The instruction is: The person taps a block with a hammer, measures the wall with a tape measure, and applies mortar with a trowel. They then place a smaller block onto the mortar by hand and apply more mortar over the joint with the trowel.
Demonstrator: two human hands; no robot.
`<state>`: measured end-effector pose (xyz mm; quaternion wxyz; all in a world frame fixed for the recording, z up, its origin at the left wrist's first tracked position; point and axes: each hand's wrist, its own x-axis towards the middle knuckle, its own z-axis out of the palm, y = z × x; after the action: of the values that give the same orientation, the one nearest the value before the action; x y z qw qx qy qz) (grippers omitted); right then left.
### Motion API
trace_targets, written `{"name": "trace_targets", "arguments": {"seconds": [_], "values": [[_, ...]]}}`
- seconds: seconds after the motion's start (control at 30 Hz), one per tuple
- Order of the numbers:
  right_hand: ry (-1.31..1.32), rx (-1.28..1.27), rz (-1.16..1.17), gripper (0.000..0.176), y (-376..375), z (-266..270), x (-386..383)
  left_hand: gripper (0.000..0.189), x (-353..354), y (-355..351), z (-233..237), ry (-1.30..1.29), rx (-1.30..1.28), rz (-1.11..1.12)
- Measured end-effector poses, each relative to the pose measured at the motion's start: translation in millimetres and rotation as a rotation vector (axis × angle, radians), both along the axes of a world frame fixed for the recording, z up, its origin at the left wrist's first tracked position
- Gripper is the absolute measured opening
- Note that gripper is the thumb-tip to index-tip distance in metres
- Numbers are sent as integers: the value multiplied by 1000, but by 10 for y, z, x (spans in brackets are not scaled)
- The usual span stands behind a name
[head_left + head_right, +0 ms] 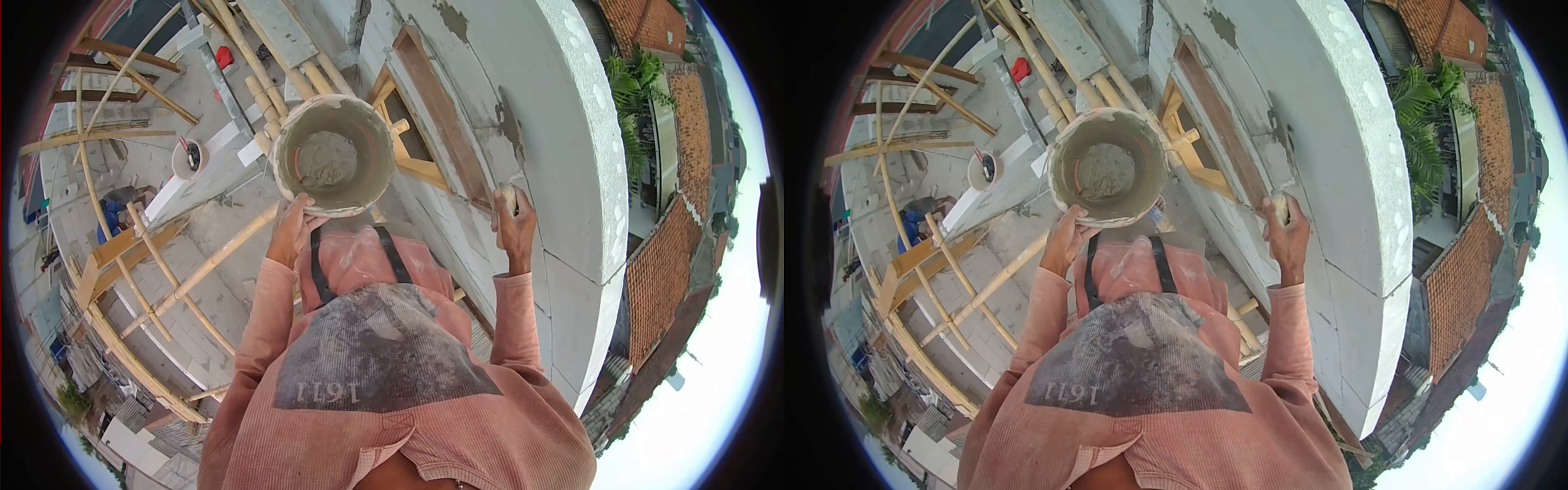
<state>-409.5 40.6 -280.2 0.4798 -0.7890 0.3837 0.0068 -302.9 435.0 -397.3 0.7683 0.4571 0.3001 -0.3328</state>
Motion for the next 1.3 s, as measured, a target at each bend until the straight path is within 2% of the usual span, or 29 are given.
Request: {"name": "trace_targets", "arguments": {"seconds": [0.13,0.23,0.53,0.7,0.77,0.8,0.9,1.0,1.1,1.2,1.3], "values": [[8,214,44,37,-286,-49,356,25,15,-39,-18,16,36,12],[0,188,30,35,-332,76,494,25,81,-43,84,30,48,-22],[-50,129,-110,43,52,454,-132,24,-10,39,1,34,7,0],[27,-20,48,48,225,-77,34,26,-78,65,-66,69,-13,36],[-48,-239,99,46,43,-575,249,28,-58,58,-50,93,-9,21],[-81,-347,121,44,30,-662,289,29,-57,66,-31,108,-5,10],[-160,-292,15,45,-26,-513,275,33,-38,81,34,94,-14,-28],[-78,-139,-111,46,201,-96,198,34,-42,74,83,88,23,-26],[-95,-150,-64,47,305,-189,164,34,-40,70,74,92,-9,-25],[-117,-272,84,44,110,-471,361,33,-28,32,162,68,14,-23],[-86,-44,56,46,8,-251,771,31,-25,29,174,65,34,-30]]}}
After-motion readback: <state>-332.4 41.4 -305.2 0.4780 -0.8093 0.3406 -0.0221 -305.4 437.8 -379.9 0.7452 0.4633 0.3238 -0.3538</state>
